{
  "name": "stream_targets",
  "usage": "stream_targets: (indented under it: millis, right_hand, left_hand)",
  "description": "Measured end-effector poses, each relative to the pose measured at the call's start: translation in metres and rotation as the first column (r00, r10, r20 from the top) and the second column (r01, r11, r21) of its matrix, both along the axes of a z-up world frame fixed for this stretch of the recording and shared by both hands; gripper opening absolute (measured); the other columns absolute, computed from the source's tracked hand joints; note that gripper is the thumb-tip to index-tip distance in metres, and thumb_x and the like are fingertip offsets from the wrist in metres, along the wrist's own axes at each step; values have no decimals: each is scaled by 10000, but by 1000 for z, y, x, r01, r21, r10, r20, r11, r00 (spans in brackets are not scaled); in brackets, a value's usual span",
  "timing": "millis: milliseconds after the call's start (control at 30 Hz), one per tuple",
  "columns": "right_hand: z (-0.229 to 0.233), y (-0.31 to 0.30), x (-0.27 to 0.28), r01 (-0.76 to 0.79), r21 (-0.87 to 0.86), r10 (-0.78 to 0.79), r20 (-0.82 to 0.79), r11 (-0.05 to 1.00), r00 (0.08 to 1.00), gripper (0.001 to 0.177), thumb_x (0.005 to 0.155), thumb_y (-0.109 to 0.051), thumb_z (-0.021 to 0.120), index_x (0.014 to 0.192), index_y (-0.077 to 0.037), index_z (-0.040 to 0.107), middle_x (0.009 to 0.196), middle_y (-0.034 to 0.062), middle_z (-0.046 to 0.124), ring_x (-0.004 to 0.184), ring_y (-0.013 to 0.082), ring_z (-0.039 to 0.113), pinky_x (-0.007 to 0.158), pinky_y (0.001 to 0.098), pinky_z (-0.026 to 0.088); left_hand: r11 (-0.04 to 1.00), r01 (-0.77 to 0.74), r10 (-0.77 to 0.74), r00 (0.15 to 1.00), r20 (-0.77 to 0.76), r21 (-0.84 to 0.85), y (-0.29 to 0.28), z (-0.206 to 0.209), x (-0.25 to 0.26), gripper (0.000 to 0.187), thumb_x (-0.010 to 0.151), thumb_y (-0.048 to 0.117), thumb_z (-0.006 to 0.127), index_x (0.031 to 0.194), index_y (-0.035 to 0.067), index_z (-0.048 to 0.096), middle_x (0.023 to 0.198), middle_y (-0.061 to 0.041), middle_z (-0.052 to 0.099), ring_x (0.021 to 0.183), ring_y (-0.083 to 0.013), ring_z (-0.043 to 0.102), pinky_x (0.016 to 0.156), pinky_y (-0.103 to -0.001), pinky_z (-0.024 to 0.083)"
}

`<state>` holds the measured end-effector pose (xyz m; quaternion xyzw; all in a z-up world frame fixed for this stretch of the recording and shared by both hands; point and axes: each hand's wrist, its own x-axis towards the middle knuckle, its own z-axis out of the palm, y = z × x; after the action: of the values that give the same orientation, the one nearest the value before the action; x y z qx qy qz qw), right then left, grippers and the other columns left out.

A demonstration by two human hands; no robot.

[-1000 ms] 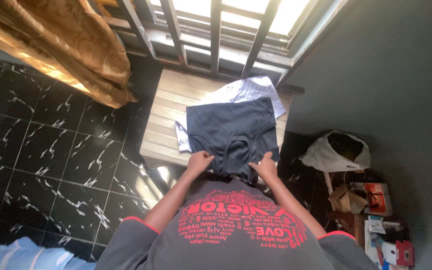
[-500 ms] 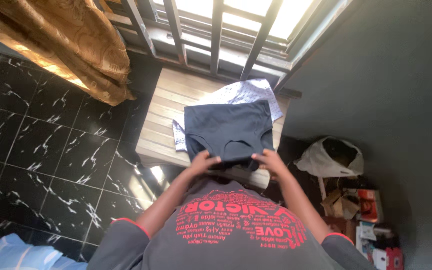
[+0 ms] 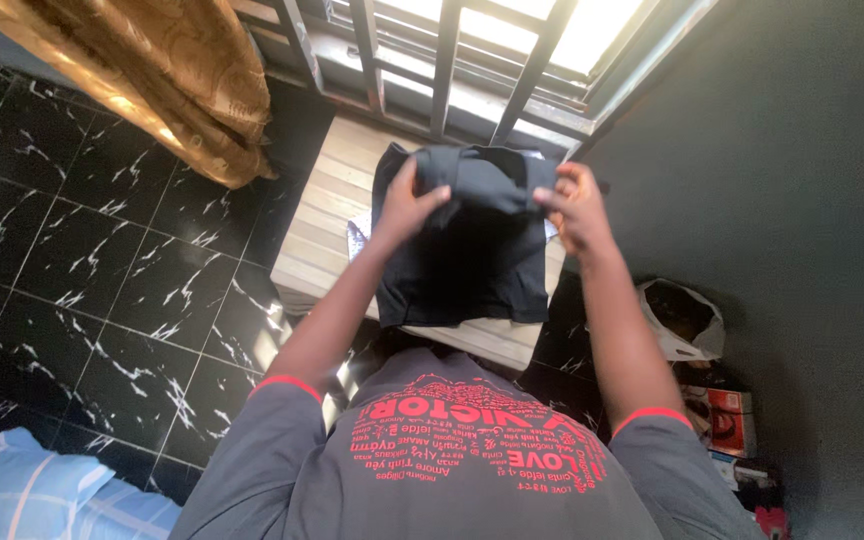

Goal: The person folds clothes on a small wooden table beside a window, folding a dark shirt, a white patterned shirt, and a blue garment with a green cloth, smoothing each item flat and stacking the folded pieces. They briefly carry folded clothes toward a backpack on the bed and handle a bottle near a laundry basket.

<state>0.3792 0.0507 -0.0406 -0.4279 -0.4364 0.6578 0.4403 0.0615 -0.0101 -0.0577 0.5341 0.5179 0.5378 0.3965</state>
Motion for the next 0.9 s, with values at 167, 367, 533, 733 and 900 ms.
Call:
stream_targets:
  millis: [167,367,533,733,900]
  right_hand:
    - [-123,-70,-2,76,-224,0,324,972,946,574,841,-139,779,1347,-53,522,835,39,607,560,125,523,429,268,425]
    - [-177,-84,9,89,-259,105,648,962,754,510,867,-160,788,1295,-11,555,843,112,670,634,172,618,515,305,479]
    - [-155,13,-1,246,-446,-54,399,860,915,464,926,-295,707,1281,-34,560,929,119,728,758,257,702,688,409,545]
    - [-145,66,-27,346,-697,-15,434,628,901,537,974,-455,733,1316,-74,572,1097,117,683,979,315,664,882,536,491]
    - [-141,78,-28,313,-621,-16,436,718,900,414,948,-306,722,1273,-70,622,1110,102,698,1038,319,653,887,534,503]
  left_hand:
    - [914,-61,-65,954,-293,-401,-89,-116,20,542,854,277,847,1221,-39,603,1072,-209,723,1012,-336,695,896,-401,554]
    - [909,-174,122,980,-157,-379,-96,-188,-4,182,819,147,658,974,65,704,893,-93,799,859,-226,778,804,-343,607]
    - [818,-496,304,802,-515,-290,-7,-171,-43,265,907,295,726,995,45,719,964,-153,758,943,-328,721,864,-416,566]
    - [707,-601,409,778,-477,-374,66,-151,-71,495,814,387,832,1110,18,689,1020,-181,736,977,-344,701,865,-429,544]
    - [644,-444,269,894,-359,-624,81,-156,-74,336,858,313,787,1069,54,819,1014,-124,788,888,-232,728,822,-339,551]
